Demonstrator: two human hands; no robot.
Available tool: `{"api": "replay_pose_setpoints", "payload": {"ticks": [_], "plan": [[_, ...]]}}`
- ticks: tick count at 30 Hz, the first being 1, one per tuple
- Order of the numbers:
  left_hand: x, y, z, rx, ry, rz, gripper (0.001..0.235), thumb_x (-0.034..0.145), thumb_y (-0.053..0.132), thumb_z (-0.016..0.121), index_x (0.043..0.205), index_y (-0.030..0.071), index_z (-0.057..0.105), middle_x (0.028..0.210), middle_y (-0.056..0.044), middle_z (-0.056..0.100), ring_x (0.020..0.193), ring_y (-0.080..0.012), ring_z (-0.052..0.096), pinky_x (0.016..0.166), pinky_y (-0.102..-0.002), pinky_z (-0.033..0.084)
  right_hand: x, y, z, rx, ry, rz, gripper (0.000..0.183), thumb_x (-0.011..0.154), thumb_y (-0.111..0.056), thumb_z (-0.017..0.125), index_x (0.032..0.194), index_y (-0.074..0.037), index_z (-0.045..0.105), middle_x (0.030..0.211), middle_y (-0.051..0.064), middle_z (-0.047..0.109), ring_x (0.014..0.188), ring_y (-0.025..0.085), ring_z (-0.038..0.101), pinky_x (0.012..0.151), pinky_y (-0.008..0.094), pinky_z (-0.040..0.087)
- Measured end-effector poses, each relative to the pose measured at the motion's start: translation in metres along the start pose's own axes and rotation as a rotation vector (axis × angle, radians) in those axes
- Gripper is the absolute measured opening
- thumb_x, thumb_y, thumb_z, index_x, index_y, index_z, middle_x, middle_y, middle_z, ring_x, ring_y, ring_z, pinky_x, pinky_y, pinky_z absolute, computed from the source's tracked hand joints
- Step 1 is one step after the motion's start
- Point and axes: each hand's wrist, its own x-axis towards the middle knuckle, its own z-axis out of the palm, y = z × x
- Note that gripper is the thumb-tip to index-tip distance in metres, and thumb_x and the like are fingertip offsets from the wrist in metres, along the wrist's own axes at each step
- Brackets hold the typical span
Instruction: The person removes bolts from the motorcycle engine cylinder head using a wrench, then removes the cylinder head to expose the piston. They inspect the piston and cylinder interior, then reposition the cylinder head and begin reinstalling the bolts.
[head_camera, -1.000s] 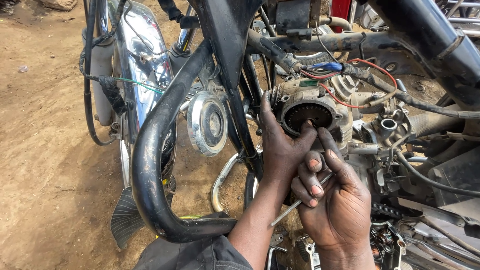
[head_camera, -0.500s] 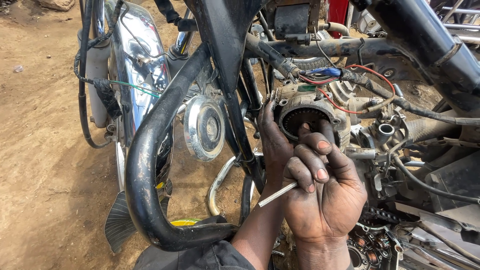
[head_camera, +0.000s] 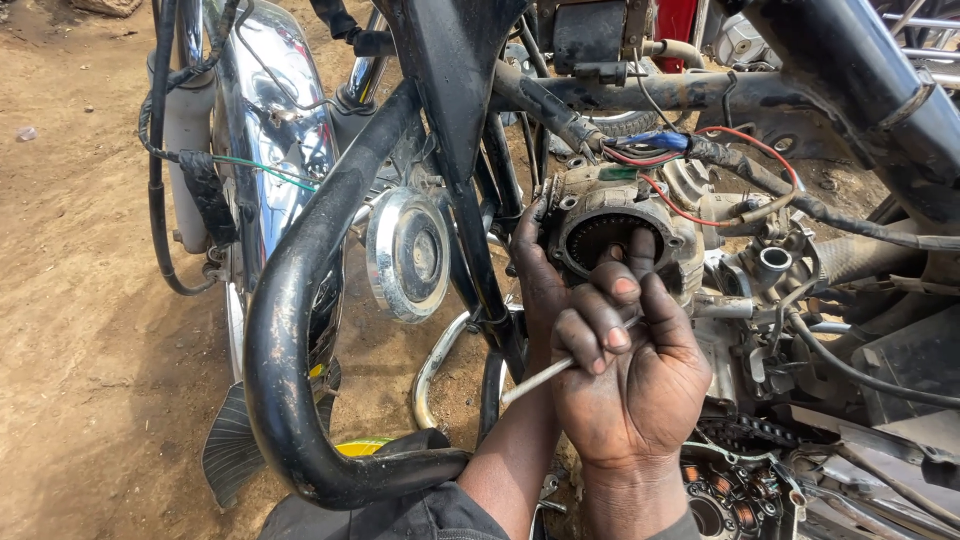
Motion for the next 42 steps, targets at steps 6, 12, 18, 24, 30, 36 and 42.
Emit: {"api": "replay_pose_setpoints", "payload": {"ticks": [6,12,18,24,30,36,42], "plan": [[0.009,-0.030,-0.013,0.545,-0.017,0.726,0.075,0.087,0.028,0.065,0.148,-0.003,0.033,0.146,-0.027,0.045,0.140,-0.0410,0.046,0.121,-0.047,0.037,-0.025,-0.023,0.033,-1.302,0.216,-0.022,0.062,0.100,-0.017,0.050,0.161,-0.018,0.042,0.073,0.013,0.065,0.045,0.012,0.049,0.037,0.022,0.032],[0.011,-0.031,-0.016,0.579,0.003,0.817,0.069,0.091,0.030,0.062,0.145,-0.004,0.036,0.142,-0.026,0.048,0.136,-0.0415,0.049,0.118,-0.048,0.041,-0.018,-0.034,0.022,-2.316,0.239,0.047,0.078,0.093,-0.031,0.050,0.165,-0.017,0.023,0.145,0.016,0.061,0.135,0.027,0.058,0.103,0.038,0.042],[0.013,-0.033,-0.019,0.484,0.010,0.725,0.079,0.086,0.036,0.071,0.146,-0.002,0.037,0.141,-0.022,0.051,0.134,-0.0345,0.054,0.116,-0.040,0.043,-0.010,-0.019,0.034,-2.259,0.526,0.193,0.085,0.089,-0.023,0.046,0.170,-0.023,0.019,0.074,0.010,0.074,0.070,0.025,0.068,0.074,0.040,0.051],[0.006,-0.024,-0.022,0.366,-0.058,0.481,0.086,0.081,0.046,0.074,0.148,0.005,0.037,0.146,-0.017,0.050,0.137,-0.0267,0.049,0.117,-0.036,0.038,-0.007,-0.014,0.032,-2.245,0.440,0.121,0.090,0.089,-0.024,0.047,0.171,-0.017,0.010,0.089,0.014,0.075,0.077,0.025,0.068,0.080,0.038,0.049],[0.006,-0.028,-0.025,0.425,-0.092,0.527,0.087,0.083,0.042,0.070,0.151,0.005,0.030,0.152,-0.021,0.042,0.144,-0.0321,0.043,0.120,-0.040,0.034,-0.009,-0.036,0.018,-2.282,0.211,-0.031,0.061,0.095,-0.019,0.053,0.156,-0.026,0.053,0.072,-0.002,0.069,0.063,0.010,0.056,0.070,0.026,0.049],[0.001,-0.017,-0.028,0.348,-0.143,0.582,0.077,0.088,0.034,0.066,0.150,0.004,0.031,0.148,-0.020,0.044,0.141,-0.0305,0.047,0.120,-0.041,0.038,0.013,-0.030,0.045,-2.867,-0.040,-0.094,0.058,0.094,-0.031,0.050,0.151,-0.036,0.054,0.118,0.012,0.073,0.091,0.049,0.069,0.066,0.063,0.051],[-0.001,-0.010,-0.034,0.315,-0.205,0.471,0.078,0.083,0.014,0.054,0.153,0.001,0.024,0.148,-0.026,0.048,0.136,-0.0341,0.051,0.115,-0.044,0.042,0.034,-0.047,0.043,-3.368,-0.654,-0.661,0.032,0.087,-0.036,0.065,0.118,-0.034,0.061,0.096,-0.004,0.073,0.072,0.028,0.075,0.045,0.043,0.057]]}}
